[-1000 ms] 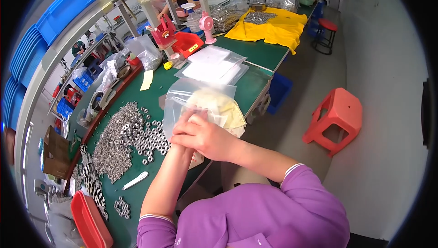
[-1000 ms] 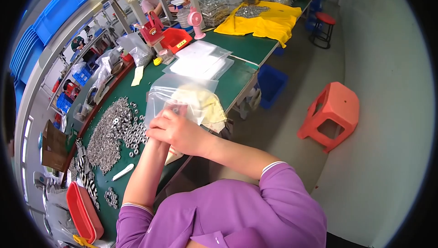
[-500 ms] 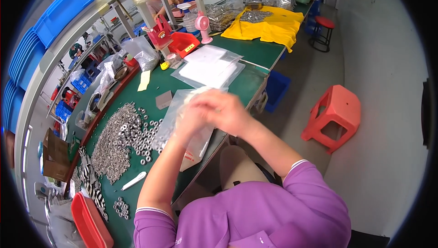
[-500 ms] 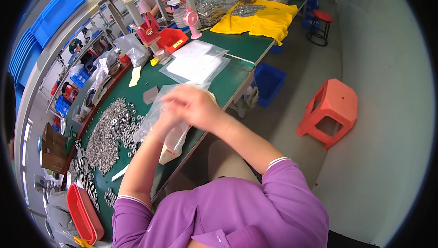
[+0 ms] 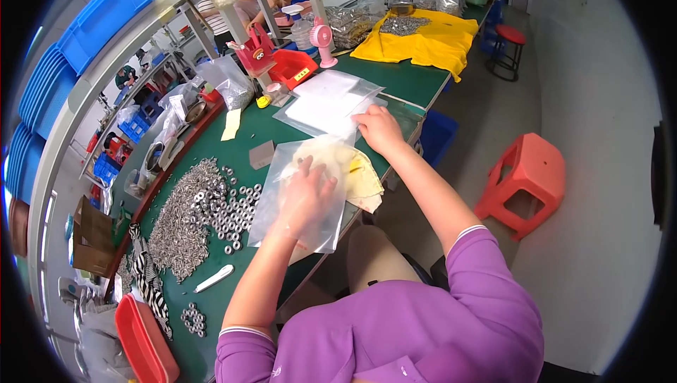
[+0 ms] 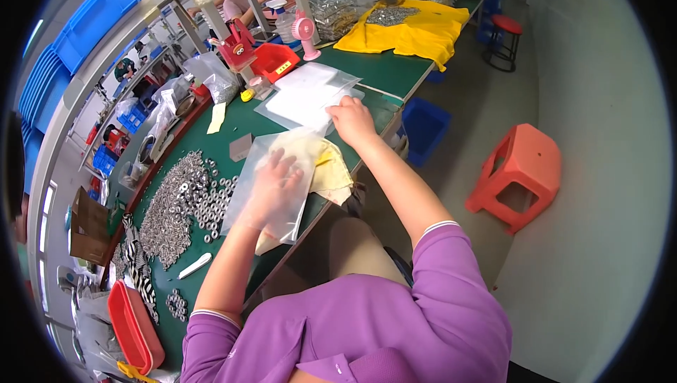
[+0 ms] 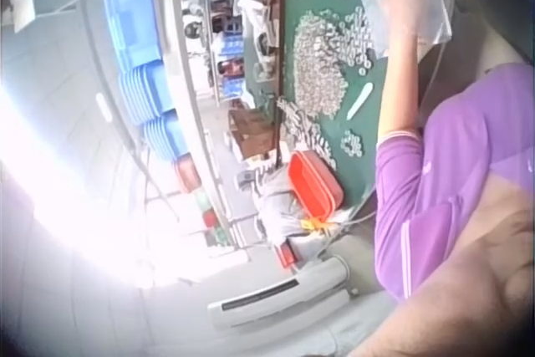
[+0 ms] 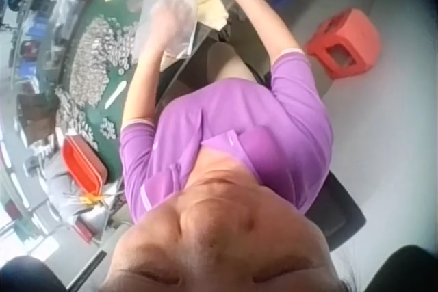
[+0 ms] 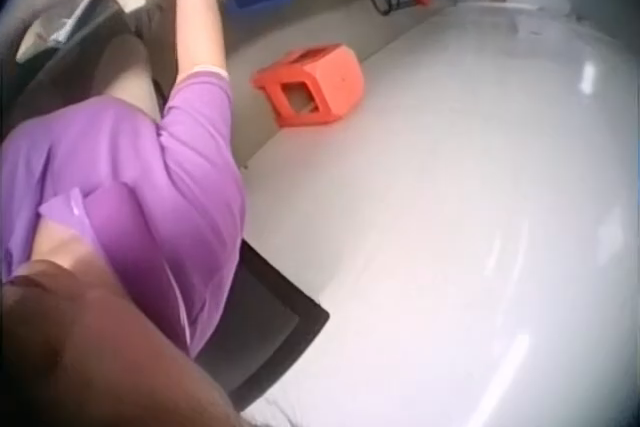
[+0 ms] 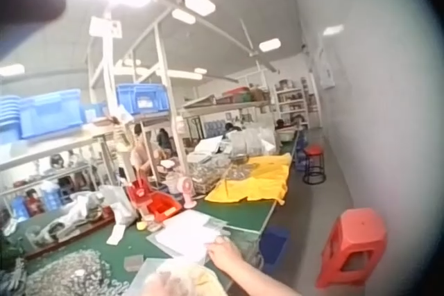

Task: Inspecting and sanding metal rings at a workbench.

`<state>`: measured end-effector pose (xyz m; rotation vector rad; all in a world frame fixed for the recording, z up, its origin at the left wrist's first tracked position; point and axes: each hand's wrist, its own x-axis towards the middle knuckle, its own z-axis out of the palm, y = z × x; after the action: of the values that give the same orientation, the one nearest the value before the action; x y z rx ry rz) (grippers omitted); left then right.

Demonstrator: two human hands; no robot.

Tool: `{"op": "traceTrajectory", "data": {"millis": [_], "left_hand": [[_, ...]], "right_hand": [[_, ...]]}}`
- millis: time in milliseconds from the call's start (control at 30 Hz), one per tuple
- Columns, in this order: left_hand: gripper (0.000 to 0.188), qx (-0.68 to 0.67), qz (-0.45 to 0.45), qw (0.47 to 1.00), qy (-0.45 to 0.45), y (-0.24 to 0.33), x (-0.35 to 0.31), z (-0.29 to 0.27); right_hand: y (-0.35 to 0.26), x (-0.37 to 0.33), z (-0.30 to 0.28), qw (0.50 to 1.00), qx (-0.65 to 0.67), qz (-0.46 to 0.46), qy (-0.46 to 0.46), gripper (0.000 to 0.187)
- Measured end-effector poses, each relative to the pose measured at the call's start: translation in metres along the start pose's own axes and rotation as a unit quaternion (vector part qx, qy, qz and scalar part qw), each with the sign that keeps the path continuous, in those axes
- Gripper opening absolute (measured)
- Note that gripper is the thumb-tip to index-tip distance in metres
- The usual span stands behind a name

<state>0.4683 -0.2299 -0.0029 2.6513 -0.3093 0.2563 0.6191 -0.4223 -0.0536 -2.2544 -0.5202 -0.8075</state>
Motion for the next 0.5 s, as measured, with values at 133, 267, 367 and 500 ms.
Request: {"op": "traceTrajectory", "data": {"millis": [133, 267, 367, 500], "left_hand": [[0.044, 0.060, 0.009, 0.998, 0.003, 0.000, -0.001, 0.021], [0.047, 0.071, -0.023, 0.997, -0.027, 0.005, 0.003, 0.023], [0.048, 0.056, -0.030, 0.998, 0.009, 0.008, 0.011, 0.024], [0.046, 0.042, -0.035, 0.998, 0.031, 0.007, 0.019, 0.029]], "right_hand": [[0.010, 0.020, -0.002, 0.986, -0.102, -0.132, -0.031, 0.017], [0.003, 0.034, -0.006, 0.980, -0.101, -0.173, -0.020, 0.012], [0.003, 0.051, -0.019, 0.971, -0.068, -0.201, -0.107, 0.014], [-0.010, 0.083, -0.051, 0.953, -0.073, -0.291, -0.045, 0.009]]}}
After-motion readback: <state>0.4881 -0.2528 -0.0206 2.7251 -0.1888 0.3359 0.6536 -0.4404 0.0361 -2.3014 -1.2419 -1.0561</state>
